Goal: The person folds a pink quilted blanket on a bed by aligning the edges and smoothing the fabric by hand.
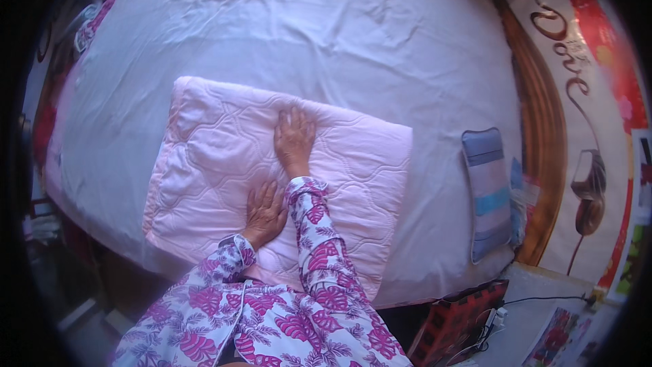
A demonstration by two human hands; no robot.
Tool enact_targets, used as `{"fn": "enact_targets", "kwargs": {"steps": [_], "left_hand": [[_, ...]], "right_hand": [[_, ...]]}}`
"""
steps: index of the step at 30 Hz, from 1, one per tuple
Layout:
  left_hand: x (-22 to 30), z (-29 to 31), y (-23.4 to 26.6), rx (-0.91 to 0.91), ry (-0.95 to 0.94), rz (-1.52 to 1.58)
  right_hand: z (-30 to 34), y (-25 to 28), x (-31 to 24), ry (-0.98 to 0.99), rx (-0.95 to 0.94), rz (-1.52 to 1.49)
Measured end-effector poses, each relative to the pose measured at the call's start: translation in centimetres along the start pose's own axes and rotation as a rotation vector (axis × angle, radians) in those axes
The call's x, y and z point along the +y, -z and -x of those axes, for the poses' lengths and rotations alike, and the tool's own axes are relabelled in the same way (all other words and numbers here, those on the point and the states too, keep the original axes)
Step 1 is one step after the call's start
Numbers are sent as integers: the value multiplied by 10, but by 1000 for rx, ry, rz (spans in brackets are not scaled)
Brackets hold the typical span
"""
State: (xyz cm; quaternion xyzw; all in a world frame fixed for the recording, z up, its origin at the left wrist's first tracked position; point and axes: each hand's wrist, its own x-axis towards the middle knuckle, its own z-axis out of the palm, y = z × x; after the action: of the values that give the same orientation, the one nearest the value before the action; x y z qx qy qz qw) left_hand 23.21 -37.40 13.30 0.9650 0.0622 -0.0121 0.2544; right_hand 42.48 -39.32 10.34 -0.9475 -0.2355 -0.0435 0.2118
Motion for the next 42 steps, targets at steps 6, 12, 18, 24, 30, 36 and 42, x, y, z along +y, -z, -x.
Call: {"fn": "enact_targets", "kwargs": {"steps": [6,12,18,24,30,36,42], "left_hand": [[-14,-3,-1,-5,-17,-42],[-21,-15,5,42,0,-25],[-12,-31,17,71,-42,36],[-4,-30,36,-49,-51,91],[3,1,13,-49,-5,172],[-2,33,1,35,-55,276],[-9,32,-2,-10,-45,291]], "right_hand": [[27,3,9,-16,-116,-261],[92,80,46,11,-175,-70],[180,152,147,-245,112,68],[252,169,187,-759,6,-723],[267,184,193,-943,-82,-1199],[236,253,132,-917,-139,-1388],[184,286,72,-481,-230,-1175]]}}
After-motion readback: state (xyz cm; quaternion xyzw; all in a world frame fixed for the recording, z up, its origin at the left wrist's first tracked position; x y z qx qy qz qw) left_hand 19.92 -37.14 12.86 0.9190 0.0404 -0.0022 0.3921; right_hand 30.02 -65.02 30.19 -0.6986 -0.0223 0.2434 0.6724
